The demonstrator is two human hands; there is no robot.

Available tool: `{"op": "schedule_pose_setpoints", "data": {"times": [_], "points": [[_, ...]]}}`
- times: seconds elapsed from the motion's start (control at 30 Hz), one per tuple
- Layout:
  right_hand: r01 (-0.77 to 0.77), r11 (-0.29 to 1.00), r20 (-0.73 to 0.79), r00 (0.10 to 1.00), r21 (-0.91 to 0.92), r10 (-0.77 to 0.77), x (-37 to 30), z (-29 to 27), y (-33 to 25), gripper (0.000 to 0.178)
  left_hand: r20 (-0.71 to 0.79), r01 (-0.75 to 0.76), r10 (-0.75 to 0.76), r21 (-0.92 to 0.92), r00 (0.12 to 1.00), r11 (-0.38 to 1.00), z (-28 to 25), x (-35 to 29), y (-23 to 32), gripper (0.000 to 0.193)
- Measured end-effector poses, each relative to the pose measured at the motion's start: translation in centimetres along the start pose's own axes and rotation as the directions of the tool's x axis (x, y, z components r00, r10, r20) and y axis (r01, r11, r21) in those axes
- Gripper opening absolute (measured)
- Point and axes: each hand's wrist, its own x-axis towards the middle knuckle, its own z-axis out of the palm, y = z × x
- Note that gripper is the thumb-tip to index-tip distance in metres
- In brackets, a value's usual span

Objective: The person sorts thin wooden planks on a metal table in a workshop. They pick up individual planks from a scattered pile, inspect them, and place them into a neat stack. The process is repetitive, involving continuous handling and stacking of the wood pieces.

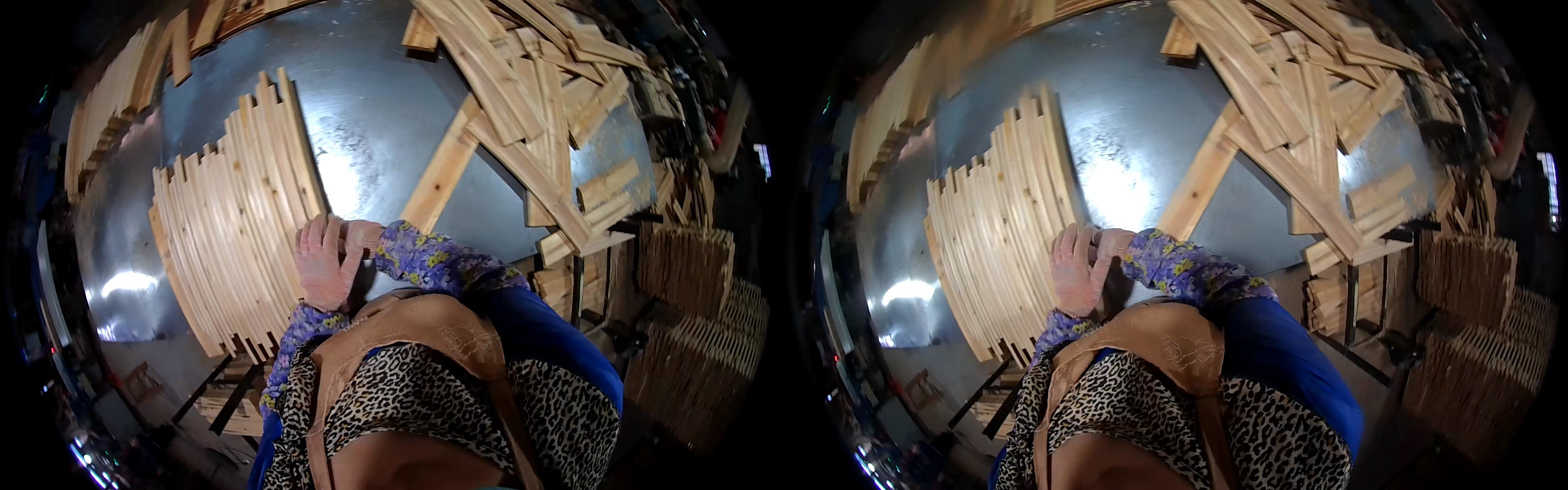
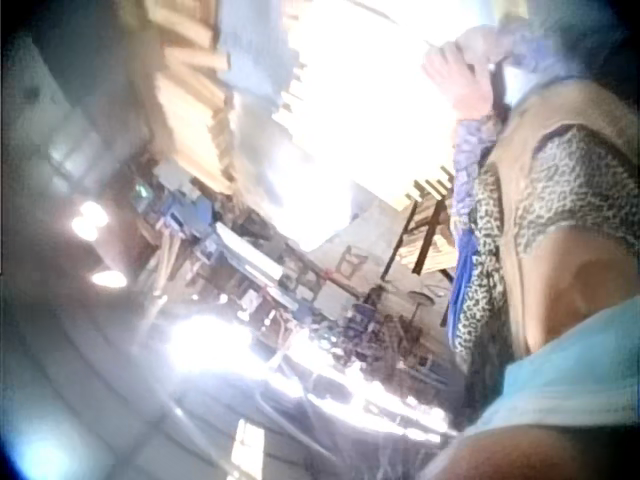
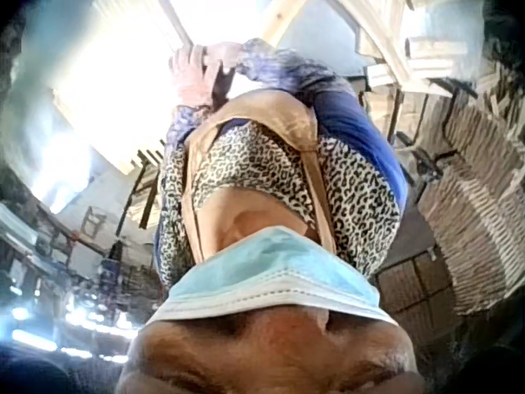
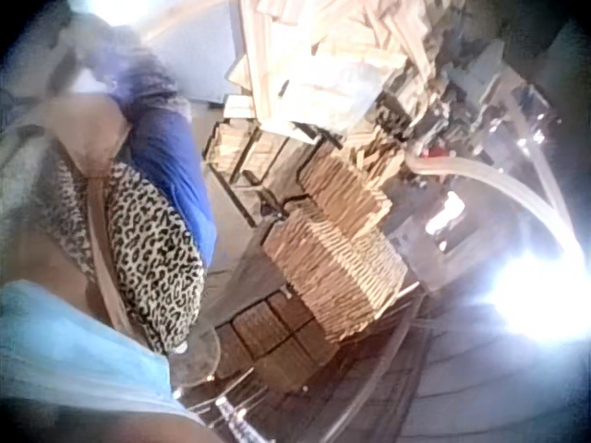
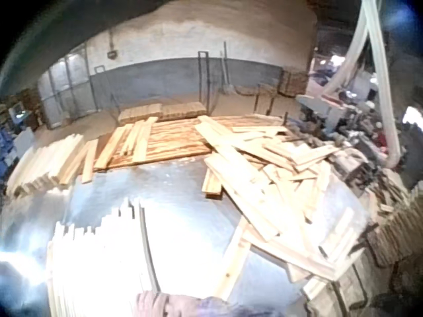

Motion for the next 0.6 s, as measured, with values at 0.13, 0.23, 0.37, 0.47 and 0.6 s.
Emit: {"op": "schedule_pose_setpoints", "data": {"times": [0.13, 0.23, 0.37, 0.47, 0.6], "points": [[-0.186, 0.912, -0.445, 0.896, -0.366, 0.004, -10.0, -11.7, 2.9, 0.065, 0.273, -0.035, -0.032, 0.238, 0.961, 0.971, 3.0, -0.9, -2.2, 0.062], [-0.701, 0.612, -0.735, 0.621, -0.367, 0.271, -22.5, -21.8, 11.4, 0.079, 0.303, 0.006, -0.094, 0.277, 0.948, 0.961, 3.5, 0.4, 0.2, 0.066], [-0.796, 0.548, -0.737, 0.529, -0.259, 0.42, -29.5, -25.5, 17.4, 0.089, 0.314, -0.055, 0.007, 0.146, 0.949, 0.988, 8.9, 3.1, 6.5, 0.087], [-0.742, 0.576, -0.525, 0.66, -0.342, 0.538, -29.6, -27.7, 13.1, 0.093, 0.438, -0.028, -0.011, 0.083, 0.899, 0.996, 13.7, 3.9, 9.4, 0.095], [-0.645, 0.719, -0.261, 0.764, -0.259, 0.591, -32.3, -29.4, 9.4, 0.08, 0.532, 0.1, -0.104, 0.036, 0.84, 0.994, 14.1, 5.1, 8.6, 0.096]]}}
